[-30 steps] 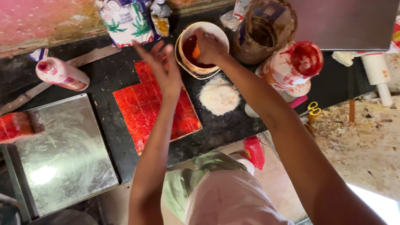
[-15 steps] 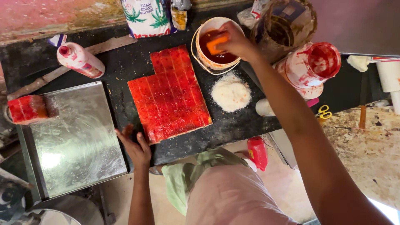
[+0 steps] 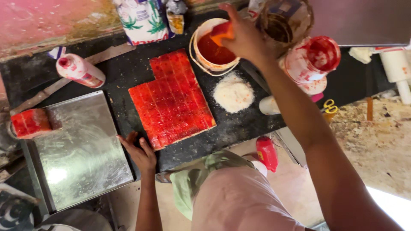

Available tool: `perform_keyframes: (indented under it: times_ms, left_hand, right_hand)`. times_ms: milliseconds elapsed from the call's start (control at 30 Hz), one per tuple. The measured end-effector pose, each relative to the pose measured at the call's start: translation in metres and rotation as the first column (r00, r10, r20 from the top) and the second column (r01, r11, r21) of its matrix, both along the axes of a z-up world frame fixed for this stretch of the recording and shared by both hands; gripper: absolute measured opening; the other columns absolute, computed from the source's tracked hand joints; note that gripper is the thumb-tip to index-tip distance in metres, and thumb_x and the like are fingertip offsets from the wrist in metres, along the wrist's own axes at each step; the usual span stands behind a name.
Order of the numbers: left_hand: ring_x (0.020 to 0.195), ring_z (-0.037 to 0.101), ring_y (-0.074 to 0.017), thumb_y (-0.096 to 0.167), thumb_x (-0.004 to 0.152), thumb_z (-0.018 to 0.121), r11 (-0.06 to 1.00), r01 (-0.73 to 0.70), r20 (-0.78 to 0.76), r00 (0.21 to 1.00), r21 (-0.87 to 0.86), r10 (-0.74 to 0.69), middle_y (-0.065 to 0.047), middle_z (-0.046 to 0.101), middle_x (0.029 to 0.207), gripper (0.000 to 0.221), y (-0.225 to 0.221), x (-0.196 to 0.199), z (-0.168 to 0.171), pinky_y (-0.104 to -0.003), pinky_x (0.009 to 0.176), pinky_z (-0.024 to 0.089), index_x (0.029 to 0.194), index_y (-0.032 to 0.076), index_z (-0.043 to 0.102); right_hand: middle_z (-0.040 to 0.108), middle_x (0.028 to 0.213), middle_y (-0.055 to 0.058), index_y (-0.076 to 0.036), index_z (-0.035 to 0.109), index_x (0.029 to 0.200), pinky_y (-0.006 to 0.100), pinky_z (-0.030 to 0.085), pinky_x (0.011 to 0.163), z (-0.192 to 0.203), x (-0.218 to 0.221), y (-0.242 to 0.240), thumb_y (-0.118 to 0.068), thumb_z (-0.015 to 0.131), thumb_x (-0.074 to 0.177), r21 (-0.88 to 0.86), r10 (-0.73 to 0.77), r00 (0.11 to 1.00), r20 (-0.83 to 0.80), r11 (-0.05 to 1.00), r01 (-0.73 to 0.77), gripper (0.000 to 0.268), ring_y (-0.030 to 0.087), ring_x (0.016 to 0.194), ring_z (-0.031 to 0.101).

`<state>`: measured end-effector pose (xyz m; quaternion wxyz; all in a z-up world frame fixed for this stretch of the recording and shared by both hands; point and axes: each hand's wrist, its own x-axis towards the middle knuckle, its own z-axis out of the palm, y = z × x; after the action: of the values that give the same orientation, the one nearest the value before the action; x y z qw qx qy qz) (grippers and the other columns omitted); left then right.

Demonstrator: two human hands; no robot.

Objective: The person applies a red glaze to a large block of cake and then to individual rectangular pieces using a small orange sponge. They dip sections of the cake into a white powder and arrange the pieces on a metal tray.

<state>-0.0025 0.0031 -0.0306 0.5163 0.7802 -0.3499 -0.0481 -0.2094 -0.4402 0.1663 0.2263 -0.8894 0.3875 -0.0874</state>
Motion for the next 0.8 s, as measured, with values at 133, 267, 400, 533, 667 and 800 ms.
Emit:
perform_keyframes:
  times_ms: [133,267,400,533,667,800]
  left_hand:
    - [0.127,0.058,-0.0378,0.029,0.116,0.05,1.0,0.012,0.018,1.0,0.008,-0.012,-0.029,0.054,0.143,0.077,0.006,-0.005,0.0,-0.047,0.116,0.043,0.167,-0.004,0.002]
    - [0.127,0.057,-0.0375,0.03,0.117,0.049,0.999,0.022,0.045,0.999,0.026,-0.023,-0.028,0.054,0.143,0.076,0.005,-0.003,-0.002,-0.046,0.115,0.043,0.167,-0.003,0.003]
    - [0.126,0.057,-0.0358,0.033,0.12,0.047,0.999,0.049,0.025,0.998,0.006,-0.049,-0.027,0.055,0.143,0.074,0.004,-0.002,-0.005,-0.045,0.116,0.043,0.168,-0.002,0.002]
    - [0.124,0.059,-0.0339,0.044,0.12,0.038,0.998,0.04,0.017,0.999,-0.039,-0.039,-0.024,0.057,0.141,0.076,0.007,0.0,-0.001,-0.044,0.115,0.045,0.168,-0.001,0.001]
    - [0.122,0.06,-0.033,0.052,0.118,0.031,0.998,0.041,0.036,0.999,-0.05,-0.039,-0.023,0.057,0.141,0.078,-0.001,0.001,0.002,-0.044,0.112,0.047,0.169,0.0,0.0]
    - [0.124,0.061,-0.0341,0.053,0.119,0.03,0.998,0.039,0.054,0.998,-0.038,-0.037,-0.024,0.057,0.142,0.078,0.002,-0.002,0.001,-0.045,0.114,0.047,0.169,0.001,0.0]
  right_hand:
    - [0.067,0.125,0.026,-0.015,0.021,0.164,0.048,0.056,0.091,-0.022,-0.001,0.022,-0.01,0.084,0.079,-0.141,0.03,0.984,0.173,0.99,-0.006,0.106,0.043,0.105,0.069]
    - [0.063,0.15,0.014,-0.021,0.016,0.169,0.042,0.059,0.087,-0.037,-0.043,0.028,-0.015,0.085,0.091,-0.048,-0.193,0.95,0.247,0.976,0.211,0.104,0.029,0.093,0.074]
    - [0.048,0.167,0.014,-0.018,0.011,0.165,0.043,0.056,0.074,-0.047,-0.099,0.081,-0.005,0.08,0.087,0.186,-0.11,0.93,0.352,0.982,0.046,0.105,0.033,0.08,0.059]
    - [0.051,0.15,0.022,-0.022,0.011,0.171,0.049,0.052,0.105,-0.057,-0.106,0.138,0.002,0.071,0.085,-0.028,0.17,0.972,0.162,0.986,-0.167,0.107,0.042,0.126,0.061]
    - [0.061,0.126,0.024,-0.019,0.012,0.169,0.047,0.049,0.101,-0.061,-0.112,0.143,-0.004,0.071,0.085,0.198,0.074,0.991,-0.116,0.979,-0.05,0.103,0.042,0.114,0.062]
    - [0.07,0.12,0.019,-0.015,0.009,0.165,0.045,0.045,0.11,-0.081,-0.124,0.121,-0.007,0.067,0.08,0.44,0.197,0.975,0.105,0.87,-0.223,0.103,0.04,0.117,0.064]
